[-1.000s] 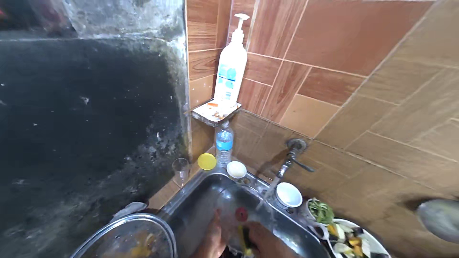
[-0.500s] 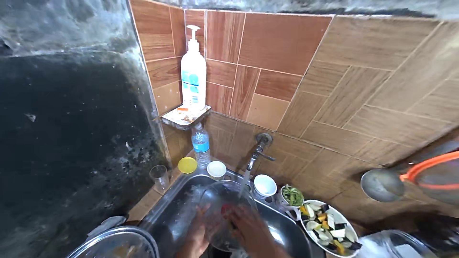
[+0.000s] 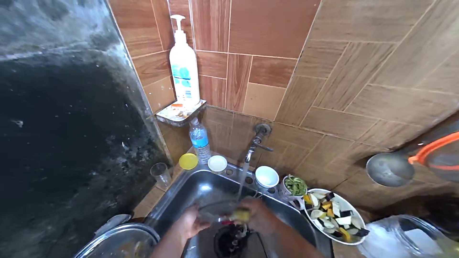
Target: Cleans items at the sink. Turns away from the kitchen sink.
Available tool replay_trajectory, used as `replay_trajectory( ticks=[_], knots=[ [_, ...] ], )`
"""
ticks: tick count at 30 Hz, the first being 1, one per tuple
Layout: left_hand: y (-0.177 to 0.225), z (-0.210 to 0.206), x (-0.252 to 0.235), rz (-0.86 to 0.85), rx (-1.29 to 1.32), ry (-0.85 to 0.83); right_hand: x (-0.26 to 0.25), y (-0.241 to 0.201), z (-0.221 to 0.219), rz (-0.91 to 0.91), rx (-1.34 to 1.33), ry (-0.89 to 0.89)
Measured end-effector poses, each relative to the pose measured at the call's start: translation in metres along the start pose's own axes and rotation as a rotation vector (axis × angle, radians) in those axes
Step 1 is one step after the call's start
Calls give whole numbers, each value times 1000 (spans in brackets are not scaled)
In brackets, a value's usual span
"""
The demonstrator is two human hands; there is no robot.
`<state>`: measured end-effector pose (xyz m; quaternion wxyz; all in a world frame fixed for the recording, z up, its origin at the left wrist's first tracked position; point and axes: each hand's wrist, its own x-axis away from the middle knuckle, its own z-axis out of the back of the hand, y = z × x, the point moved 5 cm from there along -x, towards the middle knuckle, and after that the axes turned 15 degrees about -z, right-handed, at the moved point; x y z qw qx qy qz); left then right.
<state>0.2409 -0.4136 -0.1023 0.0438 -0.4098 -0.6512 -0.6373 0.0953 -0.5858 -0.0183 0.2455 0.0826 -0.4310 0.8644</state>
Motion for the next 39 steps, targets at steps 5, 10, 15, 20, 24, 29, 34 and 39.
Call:
replay_trajectory(
  ticks=[5,10,15,20,24,29,34,39],
  knots=[
    [26,-41,30,-329,-191,-540,-52,19,51,-200,-521,311],
    [26,-66,39,-250,152,-498,-65,-7,-10,-168,-181,391],
    [19,-53,44,-255,29,-357,-54,-27,-43,75,-36,218],
    [30,-51,65,-404,7,-618,-67,27,12,-484,13,242],
    [34,-52,67,-200,-209,-612,-41,-28,-3,-342,44,201],
    [25,-52,70,-470,-54,-381,-63,9,3,-390,-143,282],
    [32,-52,73,-277,-203,-535,-47,-30,5,-359,167,156],
    [33,-62,66,-362,-17,-385,-76,-5,5,-325,-116,254]
  ],
)
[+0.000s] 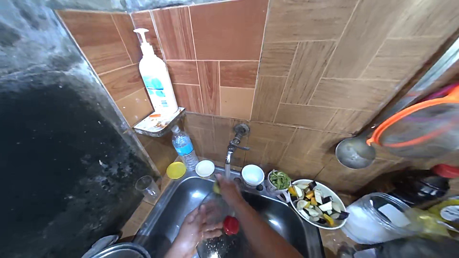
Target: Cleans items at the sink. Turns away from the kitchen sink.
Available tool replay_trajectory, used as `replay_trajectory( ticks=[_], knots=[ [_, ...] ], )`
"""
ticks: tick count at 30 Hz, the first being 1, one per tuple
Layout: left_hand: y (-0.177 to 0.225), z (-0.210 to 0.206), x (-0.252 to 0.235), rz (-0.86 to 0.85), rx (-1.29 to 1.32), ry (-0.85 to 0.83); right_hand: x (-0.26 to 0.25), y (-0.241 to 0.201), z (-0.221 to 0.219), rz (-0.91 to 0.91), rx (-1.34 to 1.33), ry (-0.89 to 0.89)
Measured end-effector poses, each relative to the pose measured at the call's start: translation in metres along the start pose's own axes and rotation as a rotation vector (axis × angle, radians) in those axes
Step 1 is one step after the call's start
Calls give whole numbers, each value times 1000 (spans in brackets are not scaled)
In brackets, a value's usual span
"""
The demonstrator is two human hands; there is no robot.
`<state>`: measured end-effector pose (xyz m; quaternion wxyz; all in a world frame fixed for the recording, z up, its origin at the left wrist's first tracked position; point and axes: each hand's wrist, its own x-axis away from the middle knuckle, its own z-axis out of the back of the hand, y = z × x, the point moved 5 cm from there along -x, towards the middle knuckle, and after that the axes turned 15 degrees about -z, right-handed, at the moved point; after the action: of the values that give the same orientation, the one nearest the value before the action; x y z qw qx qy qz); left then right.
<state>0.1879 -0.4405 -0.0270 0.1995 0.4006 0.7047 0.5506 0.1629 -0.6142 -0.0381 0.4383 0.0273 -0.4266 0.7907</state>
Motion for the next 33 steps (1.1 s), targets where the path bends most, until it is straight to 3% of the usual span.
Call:
replay_trajectory(
  ticks=[3,6,8,11,14,17,19,23,28,31,33],
  knots=[
    [3,14,-11,-143,238,258,-4,45,-8,-285,167,20],
    [-4,20,-26,-199,357,399,50,54,-50,-347,38,76],
    [-13,19,-28,-200,287,351,91,47,-77,-121,-139,248],
    [-25,2,-14,-132,68,220,104,17,-77,155,-84,348],
    [-25,-11,1,-34,103,98,59,9,-30,30,117,119],
    [-14,-6,3,-87,211,-56,14,47,-12,-119,79,-60],
    [-8,3,-6,-147,262,18,17,70,-36,-91,-107,21],
    [-13,16,-17,-161,209,179,89,52,-84,-35,-278,205],
    [-4,-4,-8,-278,-95,-63,122,21,-82,-207,-188,211],
    [19,-12,-6,-280,-187,-86,144,-1,-86,27,-375,451],
    [23,-4,-5,-312,-233,-92,142,-14,-85,172,-325,550]
  ],
)
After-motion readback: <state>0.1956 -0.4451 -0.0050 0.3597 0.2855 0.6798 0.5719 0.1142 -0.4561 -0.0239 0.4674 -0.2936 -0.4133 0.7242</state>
